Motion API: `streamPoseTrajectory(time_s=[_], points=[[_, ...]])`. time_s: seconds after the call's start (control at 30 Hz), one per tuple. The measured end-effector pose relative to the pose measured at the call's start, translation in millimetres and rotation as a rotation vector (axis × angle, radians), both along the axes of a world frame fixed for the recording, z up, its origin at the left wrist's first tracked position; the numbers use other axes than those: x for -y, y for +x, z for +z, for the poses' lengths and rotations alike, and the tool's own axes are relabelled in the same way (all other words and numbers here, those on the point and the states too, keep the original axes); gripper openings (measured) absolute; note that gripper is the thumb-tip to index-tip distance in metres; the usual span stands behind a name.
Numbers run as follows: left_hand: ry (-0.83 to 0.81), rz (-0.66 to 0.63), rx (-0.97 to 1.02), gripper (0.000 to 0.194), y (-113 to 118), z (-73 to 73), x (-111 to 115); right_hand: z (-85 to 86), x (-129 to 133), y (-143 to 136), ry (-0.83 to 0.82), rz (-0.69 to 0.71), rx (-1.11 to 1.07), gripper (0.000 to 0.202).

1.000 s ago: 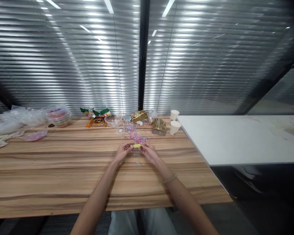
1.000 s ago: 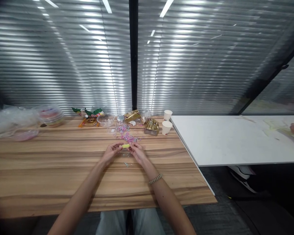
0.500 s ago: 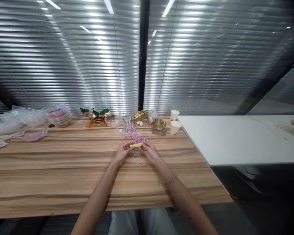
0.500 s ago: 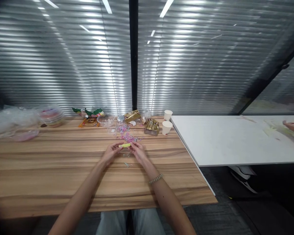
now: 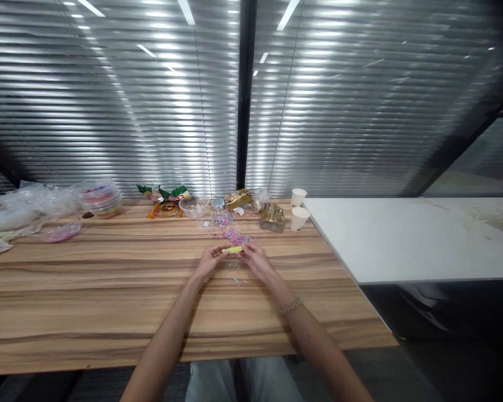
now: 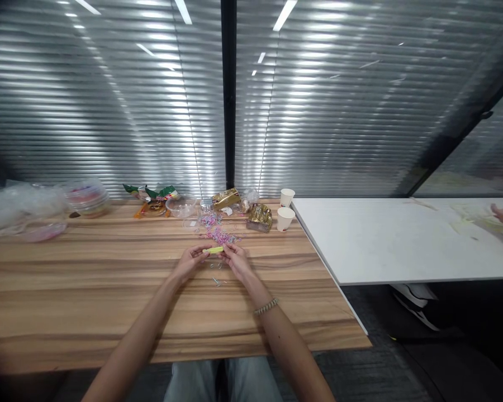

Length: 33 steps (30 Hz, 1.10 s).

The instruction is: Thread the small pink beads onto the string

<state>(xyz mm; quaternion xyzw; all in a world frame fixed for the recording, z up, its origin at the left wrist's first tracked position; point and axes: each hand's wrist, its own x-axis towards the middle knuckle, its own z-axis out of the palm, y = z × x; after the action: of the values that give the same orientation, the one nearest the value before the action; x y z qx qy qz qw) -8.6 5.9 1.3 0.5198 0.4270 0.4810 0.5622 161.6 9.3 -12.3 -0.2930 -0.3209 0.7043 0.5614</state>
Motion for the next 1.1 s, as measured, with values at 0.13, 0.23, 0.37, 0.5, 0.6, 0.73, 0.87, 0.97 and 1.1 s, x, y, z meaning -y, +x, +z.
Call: streamPoseTrajectory(time_s=[0.13, 0.23, 0.37, 0.5, 0.6, 0.73, 0.87, 0.97, 1.1], points=[[-0.005, -0.011, 0.005, 0.043, -0.3, -0.3, -0.1, -0.8, -0.7, -0.1, -0.008, 0.008, -0.006, 0.026], [-0.014, -0.016, 0.025, 0.044, -0.8, -0.9, -0.2, 0.3, -1.0, -0.3, -0.018, 0.002, -0.009, 0.025], [-0.019, -0.016, 0.049, 0.042, -0.7, -2.1, -0.7, 2.1, -1.2, -0.4, -0.022, 0.006, -0.028, 0.025], [-0.017, -0.007, 0.059, 0.043, -0.2, -3.2, -1.8, 3.8, -0.8, -0.8, -0.02, 0.015, -0.059, 0.027], [-0.009, 0.008, 0.073, 0.043, 0.0, -3.6, -2.8, 4.7, -0.4, -1.0, -0.033, -0.006, -0.073, 0.028], [0.021, 0.021, 0.102, 0.041, -0.3, -4.0, -3.6, 4.7, -0.1, -0.1, -0.038, -0.002, -0.072, 0.026], [0.042, 0.011, 0.107, 0.04, -0.2, -3.6, -3.3, 4.2, -0.1, 0.7, -0.028, 0.004, -0.077, 0.024], [0.031, 0.022, 0.102, 0.041, 0.1, -2.9, -2.9, 3.9, -0.5, 0.6, -0.028, 0.0, -0.078, 0.024], [0.022, 0.027, 0.094, 0.04, 0.2, -2.6, -2.5, 3.4, -1.0, 0.1, -0.034, -0.013, -0.071, 0.024]])
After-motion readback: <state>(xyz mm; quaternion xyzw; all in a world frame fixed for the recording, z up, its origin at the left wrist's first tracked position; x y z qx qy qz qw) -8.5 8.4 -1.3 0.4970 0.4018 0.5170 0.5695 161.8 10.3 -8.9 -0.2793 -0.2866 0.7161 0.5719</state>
